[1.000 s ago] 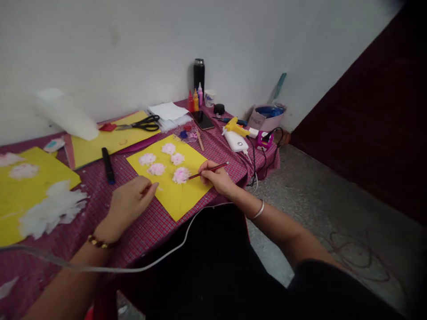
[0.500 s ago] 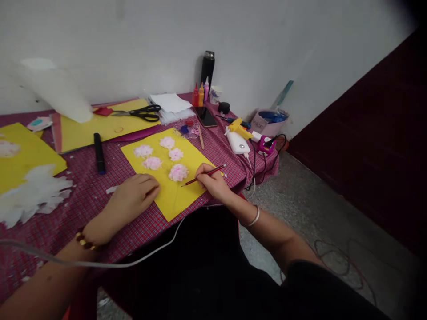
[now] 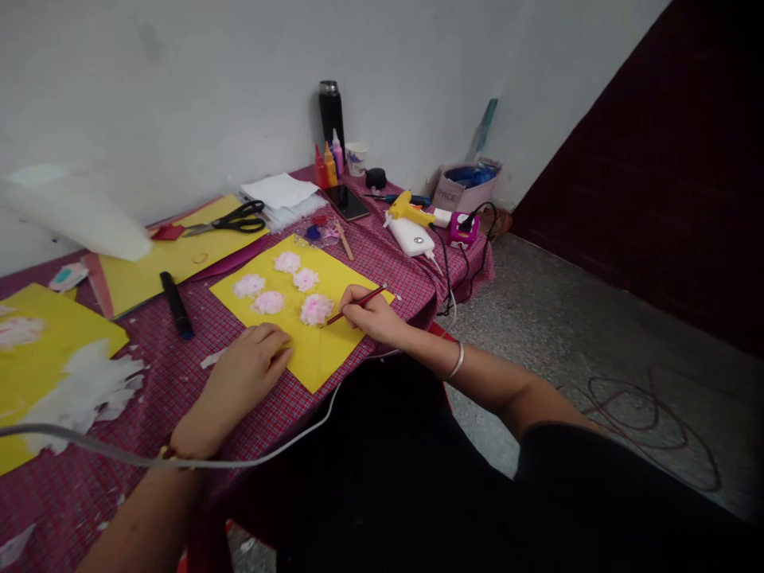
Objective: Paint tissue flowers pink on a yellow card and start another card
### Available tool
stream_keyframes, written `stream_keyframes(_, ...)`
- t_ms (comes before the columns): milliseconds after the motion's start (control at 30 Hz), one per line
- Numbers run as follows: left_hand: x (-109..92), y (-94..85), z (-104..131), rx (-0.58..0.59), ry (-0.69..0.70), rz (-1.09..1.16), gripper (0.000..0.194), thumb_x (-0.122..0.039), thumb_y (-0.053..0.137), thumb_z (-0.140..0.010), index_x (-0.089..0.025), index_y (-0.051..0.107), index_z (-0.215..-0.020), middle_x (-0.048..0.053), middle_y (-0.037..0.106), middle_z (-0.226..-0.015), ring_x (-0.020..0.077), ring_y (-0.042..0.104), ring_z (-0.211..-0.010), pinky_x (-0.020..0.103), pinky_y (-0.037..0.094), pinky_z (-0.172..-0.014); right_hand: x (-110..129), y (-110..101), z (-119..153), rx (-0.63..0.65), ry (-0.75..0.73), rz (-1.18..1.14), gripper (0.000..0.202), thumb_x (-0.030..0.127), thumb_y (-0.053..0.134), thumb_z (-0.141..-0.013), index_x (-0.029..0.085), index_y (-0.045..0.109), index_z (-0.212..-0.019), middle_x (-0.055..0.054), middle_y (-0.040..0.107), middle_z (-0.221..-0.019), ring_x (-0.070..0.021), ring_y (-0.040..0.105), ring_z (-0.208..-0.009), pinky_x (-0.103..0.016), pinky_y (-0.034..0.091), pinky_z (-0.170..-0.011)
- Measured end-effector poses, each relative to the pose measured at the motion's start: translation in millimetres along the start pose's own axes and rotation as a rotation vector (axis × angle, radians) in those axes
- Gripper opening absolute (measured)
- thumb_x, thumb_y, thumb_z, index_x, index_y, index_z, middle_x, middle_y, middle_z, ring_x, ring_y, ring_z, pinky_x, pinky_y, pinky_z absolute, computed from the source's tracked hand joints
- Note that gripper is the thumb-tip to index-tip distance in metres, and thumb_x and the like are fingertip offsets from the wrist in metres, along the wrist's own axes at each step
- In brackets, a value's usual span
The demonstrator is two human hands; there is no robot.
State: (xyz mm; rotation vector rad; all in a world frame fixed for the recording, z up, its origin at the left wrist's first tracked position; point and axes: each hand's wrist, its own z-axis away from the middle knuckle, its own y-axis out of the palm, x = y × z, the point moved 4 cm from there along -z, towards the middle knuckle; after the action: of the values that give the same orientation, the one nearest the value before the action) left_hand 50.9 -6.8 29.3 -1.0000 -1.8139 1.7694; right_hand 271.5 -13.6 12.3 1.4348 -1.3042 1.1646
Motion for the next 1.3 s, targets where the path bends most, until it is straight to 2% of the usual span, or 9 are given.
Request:
stream_keyframes(200, 1.8, 1.2, 1.0, 0.0, 0.009, 0.009, 0.027, -0.033, 0.044, -0.096, -0.015, 0.064, -0.1, 0.011, 0.064, -0.103, 0.0262, 0.059, -0.097, 0.042, 0.047, -0.09, -3.1, 1.6, 0.1, 0.051, 0.026, 0.012, 0.004, 0.02, 0.048, -0.074, 0.019, 0.052, -0.073, 0.006, 0.048, -0.057, -0.0093, 0.043, -0.05, -0.022, 0.033, -0.049)
stream_keyframes(367, 2.1, 1.0, 1.2, 0.008, 0.024, 0.004, 0.025, -0.033, 0.045, -0.097, -0.016, 0.063, -0.1, 0.01, 0.063, -0.103, 0.0254, 0.058, -0.097, 0.041, 0.046, -0.09, -0.9, 2.9, -0.3, 0.075, -0.031, 0.04, 0.003, 0.019, 0.048, -0.074, 0.019, 0.051, -0.072, 0.005, 0.048, -0.061, -0.0098, 0.043, -0.055, -0.023, 0.034, -0.054)
stream_keyframes(667, 1.3, -0.1, 0.6, 0.006, 0.026, -0.021, 0.024, -0.033, 0.045, -0.097, -0.017, 0.062, -0.101, 0.01, 0.063, -0.103, 0.0256, 0.058, -0.098, 0.041, 0.046, -0.091, 1.7, -5.9, -3.5, -0.142, -0.037, 0.135, 0.008, 0.015, 0.046, -0.07, 0.02, 0.047, -0.064, 0.004, 0.048, -0.06, -0.0119, 0.043, -0.059, -0.025, 0.034, -0.058)
stream_keyframes(833, 1.0, 0.5, 1.3, 0.0, 0.026, -0.043, 0.028, -0.032, 0.045, -0.097, -0.013, 0.062, -0.108, 0.012, 0.063, -0.106, 0.0269, 0.057, -0.1, 0.043, 0.046, -0.093, 3.4, -11.3, -2.6, -0.223, -0.051, 0.157, 0.01, 0.015, 0.046, -0.071, 0.02, 0.047, -0.062, 0.004, 0.046, -0.06, -0.0126, 0.044, -0.062, -0.026, 0.034, -0.059)
stream_keyframes(900, 1.3, 1.3, 1.7, -0.004, 0.027, -0.053, 0.029, -0.032, 0.045, -0.097, -0.012, 0.062, -0.111, 0.013, 0.063, -0.108, 0.0273, 0.057, -0.101, 0.043, 0.046, -0.094, 3.3, -10.4, -2.4, -0.197, -0.047, 0.117, 0.01, 0.015, 0.047, -0.071, 0.02, 0.047, -0.062, 0.004, 0.046, -0.061, -0.0123, 0.044, -0.062, -0.025, 0.034, -0.059)
stream_keyframes(1100, 2.8, 3.5, 1.6, 0.015, 0.029, -0.059, 0.03, -0.032, 0.043, -0.098, -0.013, 0.063, -0.11, 0.013, 0.062, -0.108, 0.0262, 0.057, -0.1, 0.042, 0.047, -0.093, -0.6, -0.5, -0.1, 0.007, 0.063, -0.014, 0.005, 0.016, 0.048, -0.074, 0.019, 0.05, -0.071, 0.007, 0.046, -0.054, -0.0093, 0.04, -0.048, -0.023, 0.03, -0.048)
stream_keyframes(1300, 3.1, 3.3, 1.3, 0.017, 0.02, -0.058, 0.031, -0.032, 0.044, -0.098, -0.013, 0.063, -0.112, 0.012, 0.062, -0.108, 0.0259, 0.058, -0.1, 0.042, 0.047, -0.093, 0.5, 2.1, 1.2, 0.073, 0.056, -0.037, 0.004, 0.016, 0.049, -0.074, 0.019, 0.05, -0.071, 0.007, 0.048, -0.054, -0.0076, 0.041, -0.047, -0.021, 0.031, -0.046)
